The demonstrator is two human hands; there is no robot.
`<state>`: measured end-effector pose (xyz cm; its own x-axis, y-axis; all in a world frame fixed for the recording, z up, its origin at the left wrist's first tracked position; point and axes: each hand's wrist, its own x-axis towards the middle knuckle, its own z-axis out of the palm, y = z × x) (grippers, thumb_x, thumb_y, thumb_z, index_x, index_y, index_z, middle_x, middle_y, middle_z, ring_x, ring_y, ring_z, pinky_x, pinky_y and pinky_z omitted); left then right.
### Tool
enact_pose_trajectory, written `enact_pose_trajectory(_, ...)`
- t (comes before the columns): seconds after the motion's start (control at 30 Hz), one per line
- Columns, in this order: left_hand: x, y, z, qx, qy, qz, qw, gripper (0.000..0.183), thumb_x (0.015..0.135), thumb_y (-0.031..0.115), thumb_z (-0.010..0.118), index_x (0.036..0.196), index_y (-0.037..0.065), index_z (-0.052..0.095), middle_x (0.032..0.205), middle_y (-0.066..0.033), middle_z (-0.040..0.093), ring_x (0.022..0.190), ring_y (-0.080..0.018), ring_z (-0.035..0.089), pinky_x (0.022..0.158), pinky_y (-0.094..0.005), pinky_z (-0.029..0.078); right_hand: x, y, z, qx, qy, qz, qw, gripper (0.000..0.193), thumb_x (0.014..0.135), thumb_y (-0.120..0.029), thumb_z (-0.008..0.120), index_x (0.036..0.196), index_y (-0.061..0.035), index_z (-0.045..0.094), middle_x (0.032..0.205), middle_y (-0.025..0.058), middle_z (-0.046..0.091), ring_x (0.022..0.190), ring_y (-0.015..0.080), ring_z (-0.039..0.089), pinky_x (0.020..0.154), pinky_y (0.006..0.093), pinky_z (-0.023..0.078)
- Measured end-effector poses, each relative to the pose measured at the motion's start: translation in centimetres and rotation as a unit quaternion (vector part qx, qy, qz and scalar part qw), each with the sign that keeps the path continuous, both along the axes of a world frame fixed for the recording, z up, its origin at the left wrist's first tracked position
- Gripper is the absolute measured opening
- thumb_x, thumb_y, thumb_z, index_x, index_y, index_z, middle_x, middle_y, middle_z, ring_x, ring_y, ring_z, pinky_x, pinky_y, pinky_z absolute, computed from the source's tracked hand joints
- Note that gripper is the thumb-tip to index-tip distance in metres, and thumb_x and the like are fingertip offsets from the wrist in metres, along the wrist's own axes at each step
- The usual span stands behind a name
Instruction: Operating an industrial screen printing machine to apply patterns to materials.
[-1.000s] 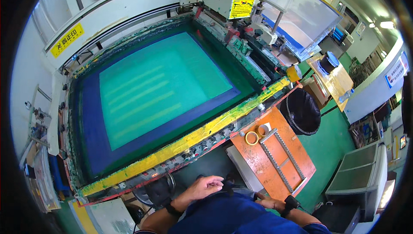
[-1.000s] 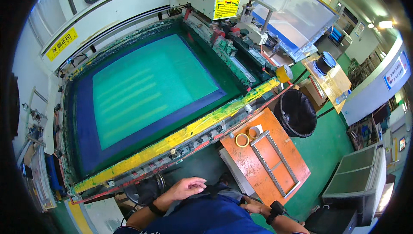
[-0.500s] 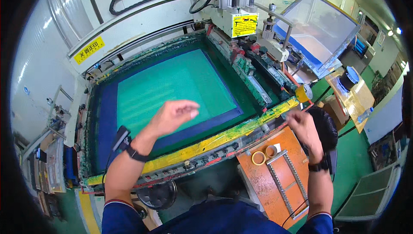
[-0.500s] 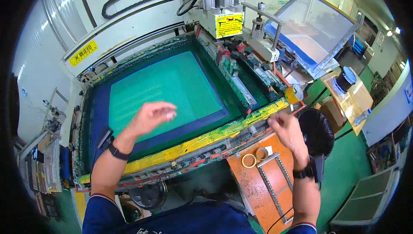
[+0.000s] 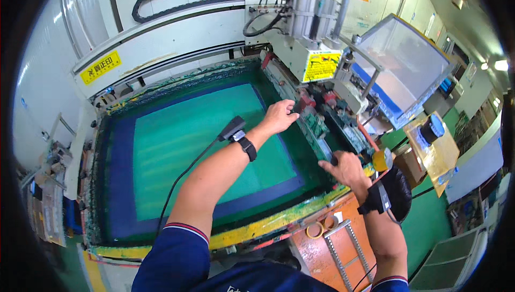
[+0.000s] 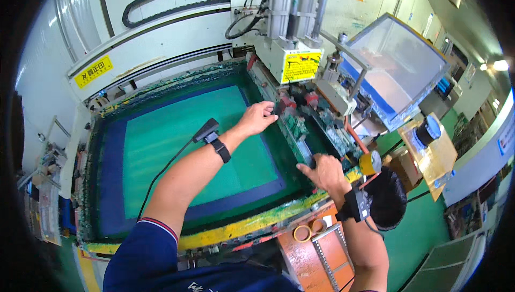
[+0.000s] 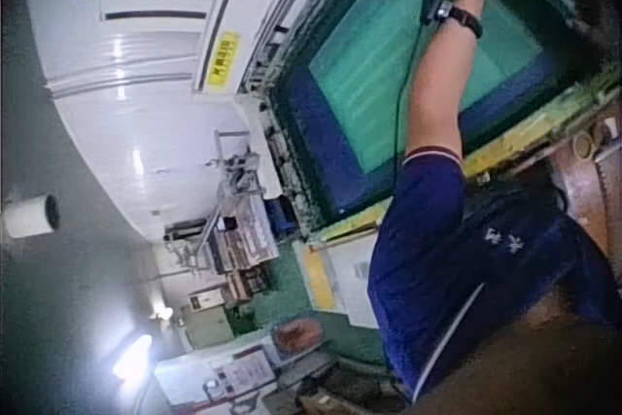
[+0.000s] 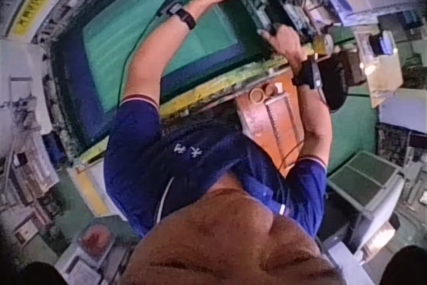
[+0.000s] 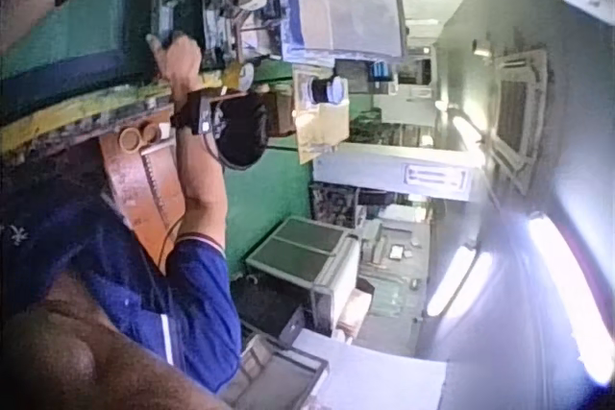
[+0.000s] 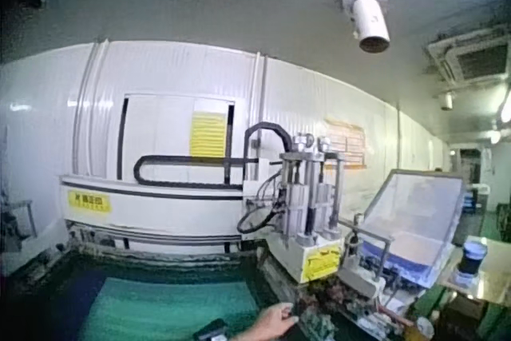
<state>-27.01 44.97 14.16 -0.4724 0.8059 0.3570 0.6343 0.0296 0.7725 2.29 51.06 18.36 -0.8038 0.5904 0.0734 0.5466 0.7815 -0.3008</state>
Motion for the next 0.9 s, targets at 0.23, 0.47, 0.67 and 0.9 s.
enact_pose_trajectory(0.23,-0.8,2.9,-1.4,0.035,-0.04,-0.004,0.999,0.042,0.079,0.02,0.083,0.11,-0.002,0.065,0.096,-0.0124,0.072,0.087,-0.0217,0.07,0.08,-0.0359,0.058,-2.2,0.8,-1.2,-0.013,-0.013,-0.011,1.0,0.054,0.086,-0.049,0.07,0.085,0.0058,0.067,0.082,0.0283,0.067,0.084,0.0466,0.067,0.075,0.0511,0.053)
enact_pose_trajectory(0.47,-2.1,2.5,-0.8,0.036,-0.024,-0.037,0.998,0.04,0.08,0.02,0.084,0.108,-0.001,0.066,0.091,-0.0114,0.072,0.083,-0.0185,0.069,0.077,-0.035,0.058,-6.0,2.3,-1.1,-0.015,0.0,-0.012,1.0,0.057,0.084,-0.053,0.07,0.082,0.0038,0.067,0.076,0.026,0.067,0.078,0.0442,0.067,0.072,0.0502,0.054)
enact_pose_trajectory(0.67,-2.3,3.4,-1.4,0.05,-0.01,-0.036,0.998,0.042,0.079,0.019,0.084,0.11,-0.002,0.065,0.091,-0.0115,0.071,0.081,-0.0176,0.068,0.077,-0.0328,0.057,-6.4,2.8,-0.5,-0.061,-0.002,-0.041,0.997,0.06,0.083,-0.055,0.07,0.083,0.0044,0.069,0.076,0.0265,0.067,0.079,0.0445,0.068,0.073,0.0494,0.055)
enact_pose_trajectory(0.9,-1.7,3.0,-1.1,0.071,0.001,-0.042,0.997,0.042,0.076,0.021,0.085,0.107,-0.001,0.066,0.09,-0.0141,0.072,0.08,-0.0236,0.071,0.077,-0.0366,0.058,-4.7,3.0,-0.9,-0.048,0.089,0.004,0.995,0.057,0.083,-0.053,0.071,0.088,0.004,0.071,0.079,0.0246,0.068,0.08,0.0436,0.068,0.075,0.0486,0.054)
